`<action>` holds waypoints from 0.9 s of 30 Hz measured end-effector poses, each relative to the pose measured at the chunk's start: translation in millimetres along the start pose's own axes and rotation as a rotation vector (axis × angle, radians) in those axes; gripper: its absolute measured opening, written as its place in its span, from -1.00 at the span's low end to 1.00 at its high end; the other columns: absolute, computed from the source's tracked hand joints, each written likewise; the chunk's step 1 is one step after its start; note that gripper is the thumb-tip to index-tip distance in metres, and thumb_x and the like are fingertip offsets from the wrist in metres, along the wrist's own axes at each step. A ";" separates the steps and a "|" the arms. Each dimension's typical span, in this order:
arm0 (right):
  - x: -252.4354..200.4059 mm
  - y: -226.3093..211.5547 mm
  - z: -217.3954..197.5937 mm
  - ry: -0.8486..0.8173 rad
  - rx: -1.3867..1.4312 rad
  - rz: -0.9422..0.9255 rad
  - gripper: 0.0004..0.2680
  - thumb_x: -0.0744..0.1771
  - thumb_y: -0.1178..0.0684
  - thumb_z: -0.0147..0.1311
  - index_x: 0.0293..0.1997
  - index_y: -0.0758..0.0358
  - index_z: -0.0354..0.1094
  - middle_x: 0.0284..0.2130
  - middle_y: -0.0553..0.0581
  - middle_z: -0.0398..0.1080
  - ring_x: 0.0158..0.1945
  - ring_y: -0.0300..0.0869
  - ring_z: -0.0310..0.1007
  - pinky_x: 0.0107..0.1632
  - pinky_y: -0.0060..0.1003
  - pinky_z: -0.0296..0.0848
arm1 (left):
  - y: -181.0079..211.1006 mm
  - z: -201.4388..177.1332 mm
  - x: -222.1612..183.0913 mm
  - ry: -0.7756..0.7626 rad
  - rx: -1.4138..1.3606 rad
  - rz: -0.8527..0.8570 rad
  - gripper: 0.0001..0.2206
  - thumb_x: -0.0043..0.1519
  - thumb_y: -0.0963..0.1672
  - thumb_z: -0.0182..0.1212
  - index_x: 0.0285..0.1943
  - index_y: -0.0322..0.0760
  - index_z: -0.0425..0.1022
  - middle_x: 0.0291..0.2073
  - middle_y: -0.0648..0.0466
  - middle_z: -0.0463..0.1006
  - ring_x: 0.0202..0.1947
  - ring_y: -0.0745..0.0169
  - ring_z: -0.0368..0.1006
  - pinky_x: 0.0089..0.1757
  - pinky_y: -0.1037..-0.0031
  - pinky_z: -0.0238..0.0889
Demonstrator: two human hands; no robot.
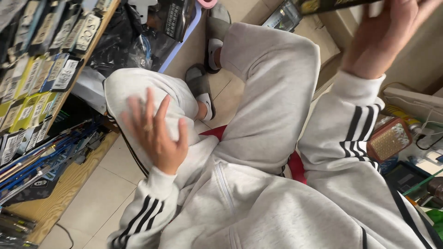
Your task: Organizing and inspecting mobile phone screen protectors by removing them from sleeves and stacking them.
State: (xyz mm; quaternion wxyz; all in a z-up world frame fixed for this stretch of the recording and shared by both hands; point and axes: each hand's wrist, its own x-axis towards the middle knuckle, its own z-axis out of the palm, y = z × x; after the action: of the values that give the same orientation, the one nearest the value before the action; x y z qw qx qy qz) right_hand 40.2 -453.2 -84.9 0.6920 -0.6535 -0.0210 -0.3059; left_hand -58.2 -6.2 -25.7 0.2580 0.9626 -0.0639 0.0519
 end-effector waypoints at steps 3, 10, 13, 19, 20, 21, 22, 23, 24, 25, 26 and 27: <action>-14.6 -19.4 72.2 -0.177 0.476 0.234 -0.79 0.51 -0.05 -0.17 0.28 0.06 0.28 0.23 0.05 0.30 0.35 -0.17 0.22 0.50 -0.16 0.14 | 15.1 9.4 30.8 0.096 -0.548 0.151 -0.64 0.41 -0.11 0.04 0.31 -0.46 0.30 0.29 -0.24 0.36 0.32 -0.20 0.34 0.33 0.06 0.21; -117.0 -62.2 198.4 -0.289 0.566 0.588 -0.61 0.37 0.27 0.01 0.38 0.16 0.15 0.30 0.18 0.24 0.36 -0.04 0.22 0.38 0.09 0.21 | -8.8 66.3 3.8 0.089 -1.359 -0.123 -0.06 0.20 0.22 0.27 0.65 -0.22 -0.08 0.56 -0.06 -0.01 0.36 0.05 0.28 0.28 0.26 0.23; -116.4 -54.4 192.7 -0.516 0.550 0.582 -0.50 0.36 0.31 -0.08 0.53 0.13 -0.03 0.43 0.13 0.09 0.52 -0.01 0.05 0.47 0.12 0.13 | -12.4 61.8 7.1 0.183 -1.410 -0.285 -0.13 0.20 0.01 0.40 0.64 -0.19 -0.07 0.45 -0.06 0.17 0.19 0.21 0.43 0.16 0.47 0.32; -106.1 -62.1 187.2 -0.669 0.518 0.633 -0.53 0.36 0.28 -0.05 0.50 0.14 0.06 0.38 0.11 0.21 0.50 0.04 0.18 0.64 0.08 0.22 | -3.7 34.0 9.7 0.010 -1.441 -0.305 -0.13 0.16 -0.09 0.50 0.60 -0.09 -0.05 0.57 -0.11 0.04 0.35 0.02 0.39 0.33 0.29 0.34; -105.9 -61.6 186.2 -0.657 0.532 0.668 -0.52 0.35 0.26 -0.10 0.50 0.10 0.04 0.37 0.10 0.19 0.52 0.04 0.15 0.66 0.11 0.21 | -4.5 36.0 10.1 -0.019 -1.463 -0.248 -0.16 0.18 -0.07 0.50 0.59 -0.08 -0.02 0.57 -0.07 0.05 0.40 -0.07 0.36 0.32 0.23 0.40; -104.7 -60.5 184.6 -0.646 0.545 0.704 -0.52 0.34 0.24 -0.15 0.50 0.07 0.02 0.35 0.09 0.18 0.53 0.05 0.12 0.67 0.14 0.20 | -4.8 38.6 11.4 -0.049 -1.484 -0.191 -0.18 0.19 -0.05 0.50 0.57 -0.06 0.00 0.57 -0.03 0.06 0.44 -0.16 0.33 0.32 0.17 0.47; -104.3 -61.9 186.5 -0.646 0.548 0.702 -0.52 0.34 0.24 -0.15 0.50 0.07 0.02 0.35 0.09 0.18 0.53 0.05 0.12 0.67 0.14 0.20 | -3.0 33.7 10.2 -0.048 -1.481 -0.188 -0.18 0.19 -0.05 0.50 0.57 -0.06 0.00 0.57 -0.03 0.06 0.44 -0.16 0.33 0.32 0.17 0.47; -103.5 -63.0 188.0 -0.661 0.572 0.698 -0.53 0.35 0.20 -0.13 0.50 0.10 0.03 0.38 0.09 0.17 0.54 0.04 0.12 0.68 0.11 0.19 | -0.9 29.3 9.4 -0.022 -1.462 -0.196 -0.22 0.19 -0.07 0.50 0.54 -0.10 0.06 0.46 -0.03 0.22 0.36 -0.02 0.40 0.31 0.29 0.43; -102.4 -65.2 187.6 -0.673 0.591 0.696 -0.54 0.35 0.16 -0.11 0.50 0.12 0.04 0.40 0.10 0.17 0.55 0.04 0.12 0.69 0.08 0.17 | 2.7 25.8 8.3 0.000 -1.448 -0.204 -0.25 0.18 -0.09 0.51 0.52 -0.14 0.12 0.35 -0.03 0.39 0.29 0.12 0.46 0.31 0.42 0.40; -99.4 -73.4 195.7 -0.672 0.589 0.694 -0.54 0.35 0.16 -0.11 0.50 0.12 0.04 0.40 0.10 0.17 0.55 0.04 0.12 0.69 0.08 0.17 | 3.6 17.7 8.8 -0.002 -1.450 -0.202 -0.25 0.18 -0.09 0.51 0.52 -0.14 0.12 0.35 -0.03 0.39 0.29 0.12 0.46 0.31 0.42 0.40; -97.5 -82.2 203.2 -0.409 0.679 0.879 -0.43 0.30 0.08 -0.03 0.57 0.12 0.01 0.40 0.19 0.22 0.52 0.07 0.20 0.66 0.11 0.22 | 4.3 9.6 9.1 0.053 -1.408 -0.197 -0.24 0.14 -0.09 0.54 0.49 -0.13 0.15 0.32 -0.01 0.36 0.23 0.09 0.48 0.20 0.41 0.49; -95.2 -90.5 210.3 -0.126 0.763 1.041 -0.31 0.24 0.01 0.07 0.65 0.11 -0.02 0.40 0.28 0.27 0.49 0.11 0.27 0.62 0.15 0.26 | 5.2 2.0 9.7 0.108 -1.365 -0.191 -0.23 0.09 -0.08 0.57 0.46 -0.12 0.17 0.29 0.01 0.32 0.18 0.05 0.50 0.10 0.41 0.59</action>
State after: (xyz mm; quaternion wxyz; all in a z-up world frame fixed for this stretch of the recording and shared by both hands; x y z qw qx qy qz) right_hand 0.1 -218.8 -14.6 0.9309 -0.3031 0.1507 0.1376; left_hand -49.3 -12.6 -23.6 0.8124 0.5824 0.0156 0.0248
